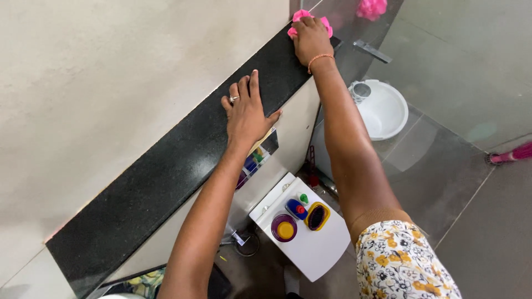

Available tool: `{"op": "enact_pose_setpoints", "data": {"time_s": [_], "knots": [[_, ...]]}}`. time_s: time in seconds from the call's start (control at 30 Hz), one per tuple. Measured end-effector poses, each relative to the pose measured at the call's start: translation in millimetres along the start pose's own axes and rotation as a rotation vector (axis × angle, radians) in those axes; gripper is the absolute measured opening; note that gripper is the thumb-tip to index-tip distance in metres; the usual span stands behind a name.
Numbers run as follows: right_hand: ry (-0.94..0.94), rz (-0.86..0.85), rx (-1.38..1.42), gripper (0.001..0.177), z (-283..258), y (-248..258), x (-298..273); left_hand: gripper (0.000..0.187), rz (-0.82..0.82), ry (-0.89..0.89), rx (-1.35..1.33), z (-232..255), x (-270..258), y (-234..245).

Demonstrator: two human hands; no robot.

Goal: Cleaning and wiping down a bathroom shelf using a pink cloth.

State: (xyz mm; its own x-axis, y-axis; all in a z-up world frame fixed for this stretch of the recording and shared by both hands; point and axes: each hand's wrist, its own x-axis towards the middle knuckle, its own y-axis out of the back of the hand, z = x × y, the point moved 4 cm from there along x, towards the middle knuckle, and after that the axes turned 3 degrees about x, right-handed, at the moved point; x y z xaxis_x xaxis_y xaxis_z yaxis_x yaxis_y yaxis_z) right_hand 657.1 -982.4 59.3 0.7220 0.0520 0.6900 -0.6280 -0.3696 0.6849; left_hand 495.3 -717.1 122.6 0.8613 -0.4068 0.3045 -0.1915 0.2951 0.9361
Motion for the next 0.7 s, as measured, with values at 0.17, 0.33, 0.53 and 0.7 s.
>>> {"op": "enact_pose_setpoints", "data": {"time_s": [0.17, 0.33, 0.53, 0.7], "knots": [[-0.033, -0.016, 0.008, 0.031, 1.5, 0.0, 13.6, 0.115, -0.02, -0.021, -0.008, 4.4, 1.9, 6.3], [0.048, 0.016, -0.001, 0.027, -5.6, 13.0, 14.3, 0.113, -0.044, -0.057, -0.02, 2.2, 3.0, 5.0], [-0.075, -0.152, 0.252, 0.029, -24.3, 31.1, 3.7, 0.116, -0.013, -0.097, -0.021, 1.3, 2.3, -1.0], [0.0, -0.039, 0.055, 0.03, -30.8, 20.7, 4.3, 0.117, -0.014, -0.055, -0.018, 1.3, 4.3, 3.1]]}}
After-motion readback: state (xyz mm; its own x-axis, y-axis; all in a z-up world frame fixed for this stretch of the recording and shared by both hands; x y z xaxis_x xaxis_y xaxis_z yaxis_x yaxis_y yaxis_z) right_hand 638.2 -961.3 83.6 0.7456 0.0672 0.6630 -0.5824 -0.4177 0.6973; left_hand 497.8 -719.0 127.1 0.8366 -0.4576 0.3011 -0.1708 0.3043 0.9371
